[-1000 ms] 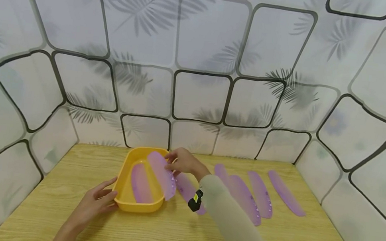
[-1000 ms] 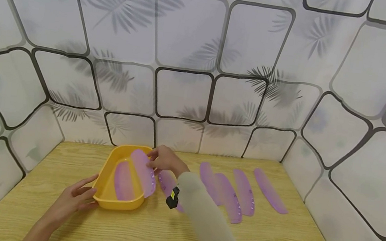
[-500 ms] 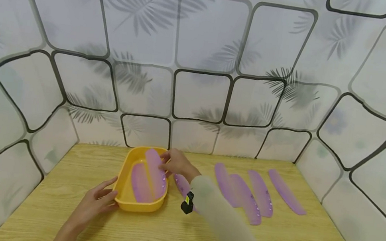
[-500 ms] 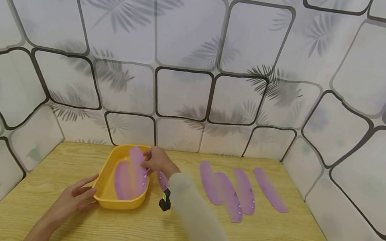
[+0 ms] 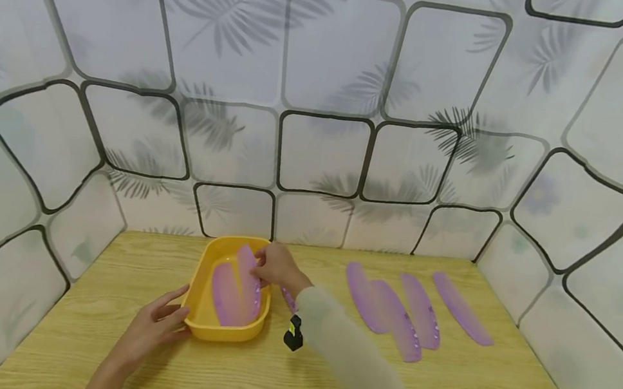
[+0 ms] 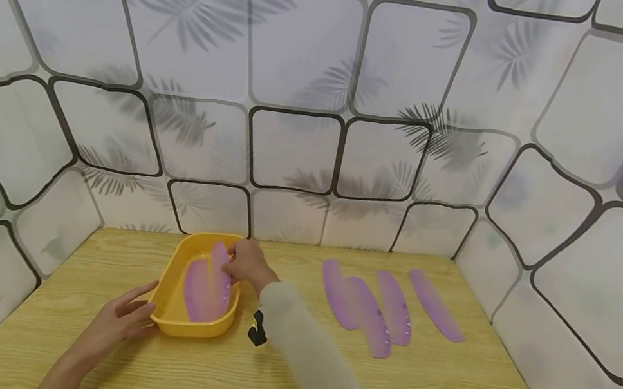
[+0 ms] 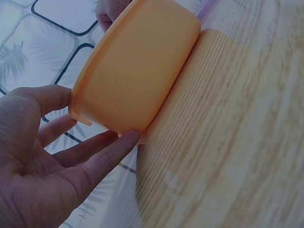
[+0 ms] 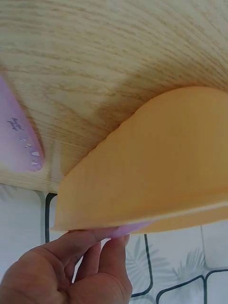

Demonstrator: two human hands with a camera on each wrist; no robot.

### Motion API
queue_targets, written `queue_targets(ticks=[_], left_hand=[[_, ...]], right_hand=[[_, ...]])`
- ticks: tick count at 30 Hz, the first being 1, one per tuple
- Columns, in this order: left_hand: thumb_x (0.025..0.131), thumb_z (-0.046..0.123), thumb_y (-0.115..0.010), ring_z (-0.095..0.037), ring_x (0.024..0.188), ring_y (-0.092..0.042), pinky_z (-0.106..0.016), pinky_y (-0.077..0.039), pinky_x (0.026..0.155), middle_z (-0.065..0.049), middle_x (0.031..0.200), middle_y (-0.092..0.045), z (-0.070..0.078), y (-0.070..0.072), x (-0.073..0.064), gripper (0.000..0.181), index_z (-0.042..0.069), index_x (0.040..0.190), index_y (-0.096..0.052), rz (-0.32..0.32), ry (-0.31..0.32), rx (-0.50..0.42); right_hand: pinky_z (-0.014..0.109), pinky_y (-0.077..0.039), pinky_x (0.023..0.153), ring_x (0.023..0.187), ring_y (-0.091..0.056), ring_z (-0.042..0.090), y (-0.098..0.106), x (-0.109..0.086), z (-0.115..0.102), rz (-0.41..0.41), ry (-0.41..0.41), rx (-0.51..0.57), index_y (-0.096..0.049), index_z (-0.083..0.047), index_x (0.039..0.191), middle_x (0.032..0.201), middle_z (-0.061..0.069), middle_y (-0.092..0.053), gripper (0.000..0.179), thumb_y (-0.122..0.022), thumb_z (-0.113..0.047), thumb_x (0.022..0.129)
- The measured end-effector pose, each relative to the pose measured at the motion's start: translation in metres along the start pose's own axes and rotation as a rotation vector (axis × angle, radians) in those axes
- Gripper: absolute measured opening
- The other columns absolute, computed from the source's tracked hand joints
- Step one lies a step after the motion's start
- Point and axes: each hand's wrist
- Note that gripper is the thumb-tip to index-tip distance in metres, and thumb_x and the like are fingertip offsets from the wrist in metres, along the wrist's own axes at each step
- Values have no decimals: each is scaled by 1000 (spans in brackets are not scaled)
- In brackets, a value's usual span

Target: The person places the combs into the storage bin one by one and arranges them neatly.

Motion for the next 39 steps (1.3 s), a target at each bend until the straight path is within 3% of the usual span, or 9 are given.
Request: queue_targets(ticks=[3,13,24,31,37,39], left_hand=[[108,21,-57,-15,111,-70,-38,-65,93,-37,145,-49,0,1,0,64,5,163,-29,-1,-4,2],[108,21,-56,-9,106,-70,-37,-65,93,-36,144,-49,-1,-1,-2,63,4,163,-28,2,-1,4],[108,21,-56,-14,109,-70,-37,-64,93,-36,145,-49,1,-3,-2,63,5,163,-28,-4,4,-1],[108,21,-56,-14,109,-71,-37,-65,93,-36,145,-49,1,-3,-2,63,7,163,-29,-2,10,5],[108,21,-56,-13,106,-72,-36,-65,92,-35,143,-51,0,-3,-1,62,6,163,-30,2,-4,13],[108,21,-56,-13,105,-72,-36,-65,92,-35,142,-52,1,-3,0,63,6,163,-30,2,-9,15]], right_hand=[[18,-62,61,71,-75,17,-4,0,-2,29,14,-94,-73,6,119,91,11,-77,35,-81,-8,88],[20,-63,71,76,-75,14,-15,-6,-8,32,-22,-178,-75,2,115,95,10,-81,29,-80,-13,90],[21,-62,75,91,-73,22,-14,-13,-15,63,-12,-256,-78,0,110,111,11,-79,24,-78,-12,90],[20,-59,65,82,-69,20,-13,-14,-17,63,-23,-268,-78,0,108,104,10,-79,19,-74,-8,91],[25,-61,76,90,-69,21,-4,-19,-18,63,1,-241,-78,-2,110,104,9,-78,22,-72,-7,89],[26,-62,77,93,-71,23,1,-23,-16,67,31,-156,-77,0,111,103,11,-78,23,-72,-6,90]])
Point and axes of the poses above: each hand's wrist, its own x-axis towards the middle knuckle, its own y-axis out of the back of the hand, z = x × y
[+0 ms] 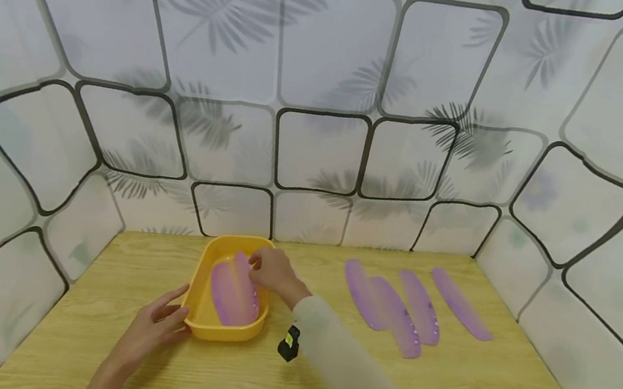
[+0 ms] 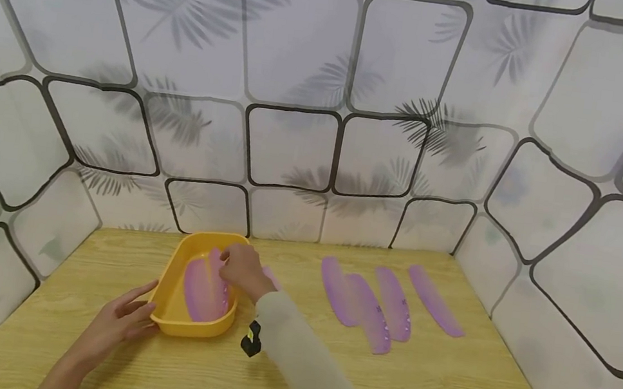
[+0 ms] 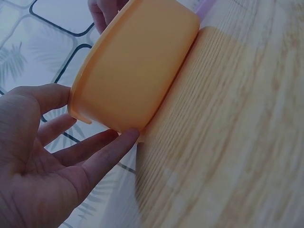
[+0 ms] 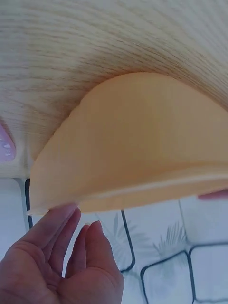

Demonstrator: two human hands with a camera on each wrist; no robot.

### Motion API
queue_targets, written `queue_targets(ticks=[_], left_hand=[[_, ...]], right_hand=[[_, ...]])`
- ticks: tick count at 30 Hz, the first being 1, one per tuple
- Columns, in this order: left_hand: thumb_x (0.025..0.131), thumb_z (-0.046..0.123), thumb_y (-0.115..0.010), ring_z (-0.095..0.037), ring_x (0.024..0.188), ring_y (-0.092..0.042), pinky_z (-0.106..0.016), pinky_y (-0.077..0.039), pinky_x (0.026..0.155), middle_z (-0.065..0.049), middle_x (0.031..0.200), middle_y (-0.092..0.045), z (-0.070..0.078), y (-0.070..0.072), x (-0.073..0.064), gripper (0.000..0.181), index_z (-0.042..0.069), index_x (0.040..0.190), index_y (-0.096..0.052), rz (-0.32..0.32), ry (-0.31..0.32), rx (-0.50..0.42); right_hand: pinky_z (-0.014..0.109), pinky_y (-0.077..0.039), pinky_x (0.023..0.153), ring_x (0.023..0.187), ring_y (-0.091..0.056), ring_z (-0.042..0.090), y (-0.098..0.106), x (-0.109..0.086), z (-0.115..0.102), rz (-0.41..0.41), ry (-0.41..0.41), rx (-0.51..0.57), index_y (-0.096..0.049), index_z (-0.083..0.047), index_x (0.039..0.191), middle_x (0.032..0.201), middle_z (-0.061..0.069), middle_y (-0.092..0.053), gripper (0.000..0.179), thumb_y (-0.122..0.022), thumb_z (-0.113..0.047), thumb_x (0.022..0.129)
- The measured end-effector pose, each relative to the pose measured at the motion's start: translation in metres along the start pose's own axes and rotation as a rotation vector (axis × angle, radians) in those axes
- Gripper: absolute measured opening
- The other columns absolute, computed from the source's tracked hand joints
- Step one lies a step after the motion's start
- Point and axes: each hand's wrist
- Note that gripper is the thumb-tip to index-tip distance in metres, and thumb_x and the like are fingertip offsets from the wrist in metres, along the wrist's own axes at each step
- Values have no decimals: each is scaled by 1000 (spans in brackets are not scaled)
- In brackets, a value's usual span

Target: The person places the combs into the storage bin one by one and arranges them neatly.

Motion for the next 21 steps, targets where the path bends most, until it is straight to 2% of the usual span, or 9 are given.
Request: queue_targets(ticks=[5,7,10,14,21], left_hand=[[108,20,-56,-14,106,-71,-35,-64,93,-37,142,-51,-1,-2,0,61,5,162,-31,4,-8,-8],[108,20,-56,-14,107,-71,-35,-64,93,-36,143,-50,1,-1,1,61,6,162,-31,2,-12,-9],[108,22,-56,-12,107,-70,-35,-64,94,-35,142,-51,1,0,2,62,6,163,-30,-6,-13,-2],[108,23,-56,-11,107,-70,-35,-64,93,-36,143,-51,1,1,2,63,6,163,-29,-13,-10,2],[108,22,-56,-8,105,-70,-35,-64,94,-37,145,-49,-1,1,2,63,6,163,-29,-11,4,-12]], right_hand=[[21,-61,72,88,-73,20,15,-20,13,2,55,252,-75,0,113,107,14,-77,21,-71,-7,94],[21,-62,71,87,-74,20,24,-29,17,0,72,304,-75,0,114,110,15,-76,21,-70,-8,95],[23,-63,74,89,-74,23,36,-43,24,7,102,304,-74,1,116,111,16,-77,23,-70,-8,96],[27,-63,79,93,-73,24,45,-58,34,30,107,246,-75,1,114,107,14,-77,23,-71,-11,95],[30,-64,77,88,-73,24,50,-81,59,51,27,206,-75,2,110,99,13,-77,22,-75,-9,90]])
Point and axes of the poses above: each hand's wrist, its own x-axis towards the middle knuckle, its own y-axis out of the back of the hand, z = x × y
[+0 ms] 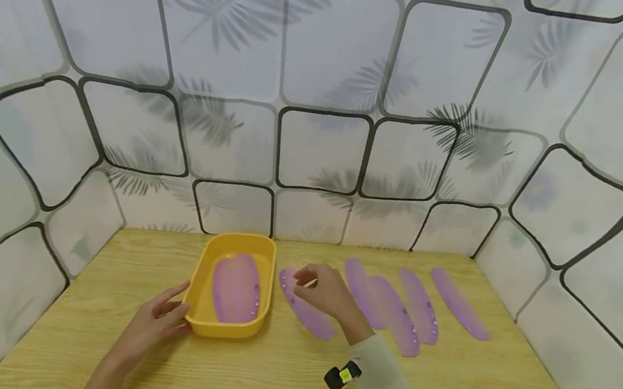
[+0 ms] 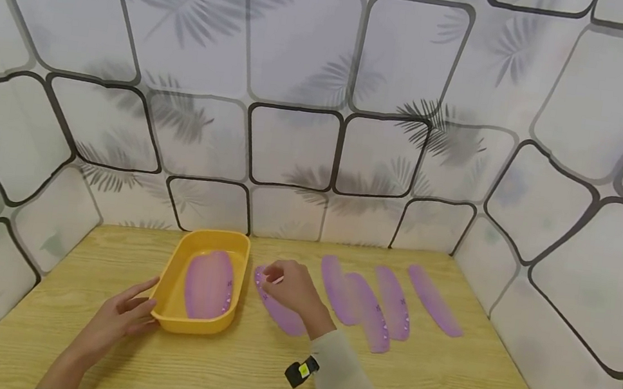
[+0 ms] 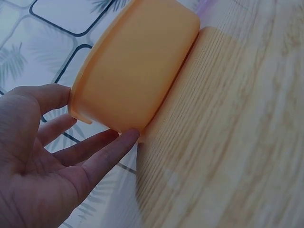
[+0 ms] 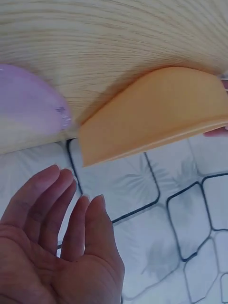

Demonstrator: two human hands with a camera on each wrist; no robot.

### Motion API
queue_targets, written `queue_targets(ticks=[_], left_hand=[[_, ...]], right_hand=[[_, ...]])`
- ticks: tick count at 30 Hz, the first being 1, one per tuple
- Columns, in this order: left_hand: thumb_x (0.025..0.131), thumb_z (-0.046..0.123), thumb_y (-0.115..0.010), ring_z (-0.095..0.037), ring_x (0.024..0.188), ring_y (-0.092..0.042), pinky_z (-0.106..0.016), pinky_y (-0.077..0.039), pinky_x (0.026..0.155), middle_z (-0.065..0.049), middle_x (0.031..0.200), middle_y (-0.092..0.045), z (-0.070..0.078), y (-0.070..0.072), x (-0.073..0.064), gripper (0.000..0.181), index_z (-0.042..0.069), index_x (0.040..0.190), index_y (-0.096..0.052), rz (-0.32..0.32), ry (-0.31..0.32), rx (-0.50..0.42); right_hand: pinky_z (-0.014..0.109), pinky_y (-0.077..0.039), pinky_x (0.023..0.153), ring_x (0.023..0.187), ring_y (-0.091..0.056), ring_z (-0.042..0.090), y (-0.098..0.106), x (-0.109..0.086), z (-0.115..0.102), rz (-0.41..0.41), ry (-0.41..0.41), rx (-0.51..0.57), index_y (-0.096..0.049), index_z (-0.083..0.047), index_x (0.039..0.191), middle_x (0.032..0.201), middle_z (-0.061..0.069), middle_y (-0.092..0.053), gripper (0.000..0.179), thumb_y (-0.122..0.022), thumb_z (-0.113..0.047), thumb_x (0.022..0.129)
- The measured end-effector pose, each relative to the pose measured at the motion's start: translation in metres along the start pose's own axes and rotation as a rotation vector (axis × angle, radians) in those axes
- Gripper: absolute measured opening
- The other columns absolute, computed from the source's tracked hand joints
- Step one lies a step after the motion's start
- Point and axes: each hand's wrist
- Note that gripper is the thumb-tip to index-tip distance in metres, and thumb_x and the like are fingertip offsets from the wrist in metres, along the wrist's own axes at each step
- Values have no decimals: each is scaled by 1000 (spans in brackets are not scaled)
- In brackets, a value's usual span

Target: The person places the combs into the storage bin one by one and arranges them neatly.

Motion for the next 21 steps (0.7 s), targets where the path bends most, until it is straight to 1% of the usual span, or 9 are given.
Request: queue_targets(ticks=[3,7,10,12,16,18,21], left_hand=[[108,21,-57,-10,106,-70,-35,-64,94,-37,145,-49,-1,-1,0,63,7,163,-30,2,-1,2],[108,21,-57,-13,107,-70,-35,-65,93,-37,144,-50,-2,-1,-2,63,7,163,-30,6,-5,16],[108,21,-57,-14,107,-70,-35,-65,92,-36,144,-50,-3,-1,-2,62,7,162,-31,12,-7,21],[108,21,-57,-14,108,-70,-35,-65,92,-37,144,-50,-2,-1,-2,62,7,162,-31,11,-11,15],[108,21,-56,-14,109,-70,-35,-64,93,-37,145,-49,-2,0,0,62,6,162,-30,9,-19,11],[108,20,-56,-15,110,-70,-36,-64,93,-38,144,-49,-1,-1,0,62,4,162,-29,8,-24,18],[108,19,-56,-17,110,-70,-36,-65,92,-38,143,-49,1,-1,1,62,2,162,-29,13,-20,19]], right_hand=[[29,-63,70,82,-73,22,4,-8,12,3,-48,30,-74,6,110,97,15,-76,24,-75,-7,89],[28,-62,64,78,-73,21,10,-18,22,-43,-122,86,-71,8,113,97,16,-75,26,-74,-5,91],[29,-63,64,78,-73,22,16,-24,22,-69,-160,100,-71,8,114,99,16,-75,28,-75,-7,91],[29,-63,64,77,-72,22,18,-27,21,-67,-173,95,-71,8,113,98,15,-75,28,-76,-7,90],[29,-61,61,73,-70,20,18,-31,21,-31,-204,64,-72,7,111,95,14,-75,28,-78,-6,87],[28,-61,60,71,-69,19,17,-32,23,-22,-218,37,-72,6,110,93,12,-75,28,-79,-7,86],[26,-58,62,74,-67,16,14,-33,27,-10,-233,-25,-74,2,107,91,8,-74,28,-83,-9,83]])
Point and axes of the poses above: each hand's wrist, its own x-axis towards the middle knuckle, its own y-axis out of the back of the hand, z = x × y
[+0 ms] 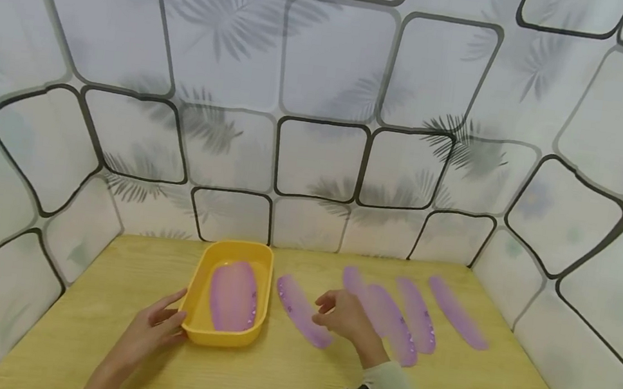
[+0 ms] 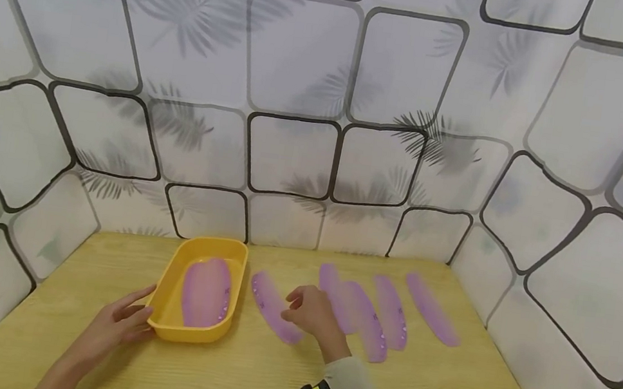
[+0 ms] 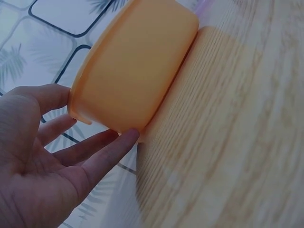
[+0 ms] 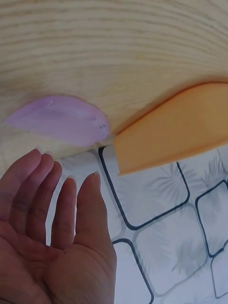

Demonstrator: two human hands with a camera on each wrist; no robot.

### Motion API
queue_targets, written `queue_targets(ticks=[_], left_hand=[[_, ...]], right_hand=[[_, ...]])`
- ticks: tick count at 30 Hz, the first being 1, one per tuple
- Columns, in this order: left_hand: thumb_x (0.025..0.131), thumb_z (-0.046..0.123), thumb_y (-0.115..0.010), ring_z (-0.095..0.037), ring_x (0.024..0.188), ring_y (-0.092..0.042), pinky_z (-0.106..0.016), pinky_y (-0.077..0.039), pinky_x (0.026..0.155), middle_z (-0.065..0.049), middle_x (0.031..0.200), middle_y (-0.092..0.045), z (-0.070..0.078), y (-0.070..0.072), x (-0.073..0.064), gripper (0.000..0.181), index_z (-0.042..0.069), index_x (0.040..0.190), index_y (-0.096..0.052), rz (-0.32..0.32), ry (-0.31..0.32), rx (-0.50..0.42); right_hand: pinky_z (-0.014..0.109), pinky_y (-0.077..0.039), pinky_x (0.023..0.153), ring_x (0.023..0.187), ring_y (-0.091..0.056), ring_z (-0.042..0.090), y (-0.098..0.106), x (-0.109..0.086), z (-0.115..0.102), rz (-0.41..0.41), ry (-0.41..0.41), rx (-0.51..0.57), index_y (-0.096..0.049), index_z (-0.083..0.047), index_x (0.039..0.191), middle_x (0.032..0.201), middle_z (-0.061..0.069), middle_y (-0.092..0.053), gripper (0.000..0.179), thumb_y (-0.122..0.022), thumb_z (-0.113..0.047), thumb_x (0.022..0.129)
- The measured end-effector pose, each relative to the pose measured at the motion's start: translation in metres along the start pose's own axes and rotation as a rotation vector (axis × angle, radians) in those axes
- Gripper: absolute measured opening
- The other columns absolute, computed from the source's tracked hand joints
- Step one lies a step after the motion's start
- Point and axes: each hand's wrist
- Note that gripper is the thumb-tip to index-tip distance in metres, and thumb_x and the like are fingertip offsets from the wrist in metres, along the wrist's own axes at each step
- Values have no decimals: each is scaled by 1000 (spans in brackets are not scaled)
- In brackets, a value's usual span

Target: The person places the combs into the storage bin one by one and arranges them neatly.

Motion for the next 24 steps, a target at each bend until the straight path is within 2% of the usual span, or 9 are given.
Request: queue_targets(ticks=[4,13,18,24], left_hand=[[108,22,-57,-17,110,-70,-34,-64,93,-35,144,-51,-2,0,-1,63,6,163,-30,-6,21,-3],[108,23,-56,-17,109,-71,-34,-64,93,-32,142,-53,-1,1,-1,62,9,163,-30,-2,35,7],[108,23,-56,-18,110,-71,-34,-64,93,-31,142,-54,1,2,-1,62,9,163,-30,-11,31,13],[108,23,-56,-16,109,-71,-34,-65,92,-32,140,-56,-1,2,-3,63,9,163,-29,-10,18,18]], right_hand=[[31,-58,67,81,-67,19,-8,0,5,15,2,-60,-75,0,104,89,7,-74,29,-86,-10,79],[39,-60,76,89,-67,25,-12,3,9,-1,-66,-87,-73,-1,105,96,12,-72,34,-89,-9,76],[41,-60,80,90,-66,26,-18,4,12,-4,-38,-116,-71,2,107,96,14,-71,43,-91,-8,70],[41,-60,79,87,-64,23,-26,5,15,2,-39,-223,-70,4,106,95,13,-71,50,-95,-12,65]])
Point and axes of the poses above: each hand's wrist, its own x-axis towards the middle knuckle, its own y-axis out of the back of the hand, z = x × y
